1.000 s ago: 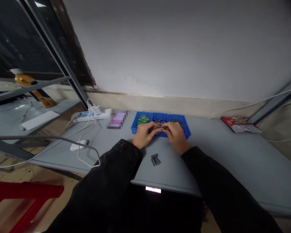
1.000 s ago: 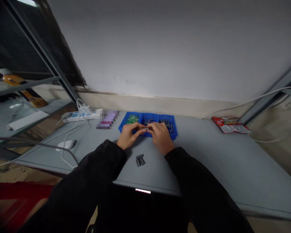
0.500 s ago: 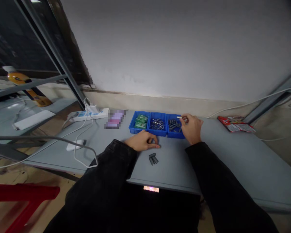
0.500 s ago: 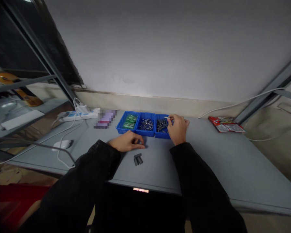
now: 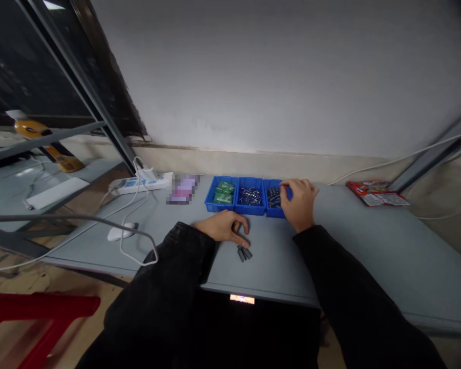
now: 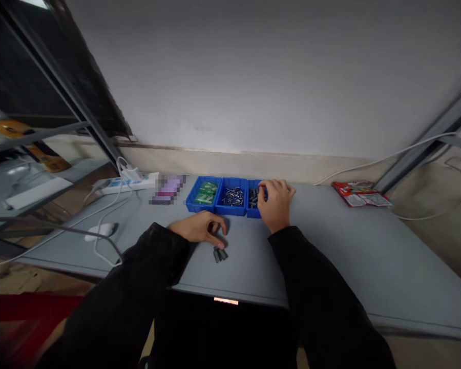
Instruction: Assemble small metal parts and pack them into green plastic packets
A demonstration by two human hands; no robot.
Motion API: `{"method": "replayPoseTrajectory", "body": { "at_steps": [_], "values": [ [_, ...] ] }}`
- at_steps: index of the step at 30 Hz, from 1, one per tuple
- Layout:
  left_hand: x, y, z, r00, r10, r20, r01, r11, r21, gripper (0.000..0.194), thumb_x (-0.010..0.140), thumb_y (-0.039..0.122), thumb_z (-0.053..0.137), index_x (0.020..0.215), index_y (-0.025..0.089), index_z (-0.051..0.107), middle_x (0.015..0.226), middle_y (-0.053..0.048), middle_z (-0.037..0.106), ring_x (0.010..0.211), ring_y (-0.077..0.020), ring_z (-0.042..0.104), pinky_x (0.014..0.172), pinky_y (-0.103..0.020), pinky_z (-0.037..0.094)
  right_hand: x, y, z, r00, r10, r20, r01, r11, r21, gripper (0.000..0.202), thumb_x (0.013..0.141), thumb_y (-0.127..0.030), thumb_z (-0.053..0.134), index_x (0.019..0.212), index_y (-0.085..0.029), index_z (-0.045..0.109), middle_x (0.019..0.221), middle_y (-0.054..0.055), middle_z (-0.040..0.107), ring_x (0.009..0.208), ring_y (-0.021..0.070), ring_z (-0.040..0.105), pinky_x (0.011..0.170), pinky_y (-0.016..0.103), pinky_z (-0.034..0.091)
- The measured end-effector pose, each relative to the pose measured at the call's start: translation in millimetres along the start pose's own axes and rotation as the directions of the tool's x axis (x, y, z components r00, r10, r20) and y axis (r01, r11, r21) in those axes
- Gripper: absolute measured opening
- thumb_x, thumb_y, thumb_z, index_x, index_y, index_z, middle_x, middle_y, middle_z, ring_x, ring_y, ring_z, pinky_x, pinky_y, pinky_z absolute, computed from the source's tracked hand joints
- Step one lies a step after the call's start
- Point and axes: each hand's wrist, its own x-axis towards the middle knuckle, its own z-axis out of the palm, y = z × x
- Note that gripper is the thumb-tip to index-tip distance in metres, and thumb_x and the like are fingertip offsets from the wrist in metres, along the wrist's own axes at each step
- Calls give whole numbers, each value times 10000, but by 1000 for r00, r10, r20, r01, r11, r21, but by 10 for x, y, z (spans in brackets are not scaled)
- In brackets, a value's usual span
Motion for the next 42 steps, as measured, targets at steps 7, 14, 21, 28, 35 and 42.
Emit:
{"method": "replayPoseTrajectory", "body": {
  "at_steps": [7,14,21,28,35,42],
  "values": [
    [13,-3,-22,993,3,-117,6,997,80,267,855,453,740,869,187,760,561,46,528,517,-102,468,527,-232,324,-63,-125,56,996,-45,72,42,998,39,130,920,-183,518,899,-209,643,938,52,708,949,272,544,894,448,301],
    [8,15,-12,995,3,-104,12,990,139,286,802,457,793,913,198,740,578,58,542,523,-101,497,536,-222,349,-109,-189,86,990,-95,104,87,993,83,134,930,-188,519,895,-217,645,908,50,702,926,257,544,885,441,306],
    [26,30,34,986,41,-163,-10,983,185,162,872,335,716,933,185,706,675,30,639,592,-102,569,597,-216,399,-122,-227,82,989,-91,118,83,994,72,121,929,-177,542,894,-208,654,913,40,702,941,241,548,881,416,295],
    [12,57,40,979,83,-189,-40,975,217,58,876,200,625,928,182,645,677,38,625,598,-96,555,624,-210,408,-137,-242,85,988,-108,113,100,992,72,118,929,-171,544,889,-203,651,906,41,714,928,237,562,870,397,299],
    [35,26,74,972,78,-221,-32,978,206,12,857,178,614,869,176,615,667,36,610,600,-99,552,618,-205,405,-160,-307,65,989,-142,47,134,980,146,126,929,-154,535,914,-206,649,880,32,706,884,217,575,873,388,332],
    [30,-24,85,979,12,-204,51,952,302,161,891,365,656,914,205,655,659,31,611,586,-118,548,595,-229,366,-181,-324,82,985,-171,34,163,972,169,124,911,-129,551,904,-207,648,856,22,700,864,209,584,862,388,356]
  ]
}}
